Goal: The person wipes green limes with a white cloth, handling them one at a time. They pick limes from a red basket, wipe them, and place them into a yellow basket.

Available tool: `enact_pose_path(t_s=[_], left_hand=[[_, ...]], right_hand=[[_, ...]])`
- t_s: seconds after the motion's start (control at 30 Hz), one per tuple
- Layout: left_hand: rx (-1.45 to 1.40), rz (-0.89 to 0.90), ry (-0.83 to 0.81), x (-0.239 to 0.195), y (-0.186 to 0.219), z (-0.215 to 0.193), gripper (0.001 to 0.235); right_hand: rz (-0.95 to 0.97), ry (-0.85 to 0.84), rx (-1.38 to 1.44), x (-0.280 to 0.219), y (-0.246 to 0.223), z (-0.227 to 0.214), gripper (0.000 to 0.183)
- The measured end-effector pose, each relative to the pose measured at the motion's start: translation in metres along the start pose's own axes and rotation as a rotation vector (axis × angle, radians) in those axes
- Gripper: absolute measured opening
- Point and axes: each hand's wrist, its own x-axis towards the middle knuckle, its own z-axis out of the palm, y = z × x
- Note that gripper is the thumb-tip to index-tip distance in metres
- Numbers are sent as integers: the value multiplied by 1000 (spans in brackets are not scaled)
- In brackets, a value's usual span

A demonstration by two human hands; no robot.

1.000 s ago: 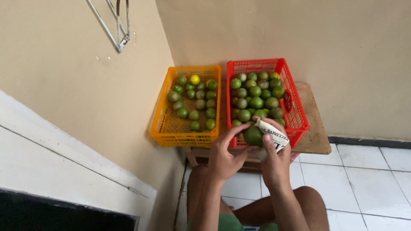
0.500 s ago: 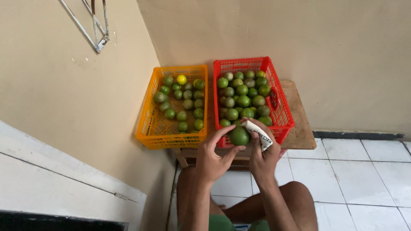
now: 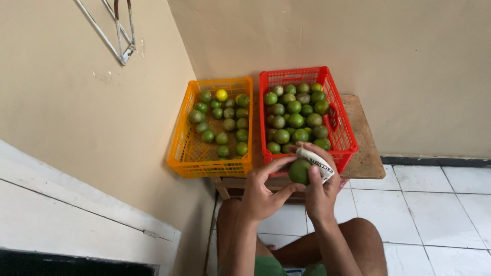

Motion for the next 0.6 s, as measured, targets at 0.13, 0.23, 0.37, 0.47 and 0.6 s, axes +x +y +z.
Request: enact_pose_path(t_s=[0.13, 0.23, 0.37, 0.47, 0.6], left_hand=[[100, -35, -16, -1, -7, -2, 46], [155, -60, 14, 0, -5, -6, 42], [232, -17, -44, 2, -5, -8, 49], [245, 8, -93, 3, -10, -7, 52], [235, 17, -117, 5, -11, -8, 54]], right_hand=[[-175, -54, -221, 8, -2, -10, 40], [-221, -128, -326, 10, -4, -10, 36], [-69, -105, -187, 12, -1, -10, 37], [47, -82, -124, 11, 1, -12, 36], [79, -72, -147, 13, -3, -13, 35]])
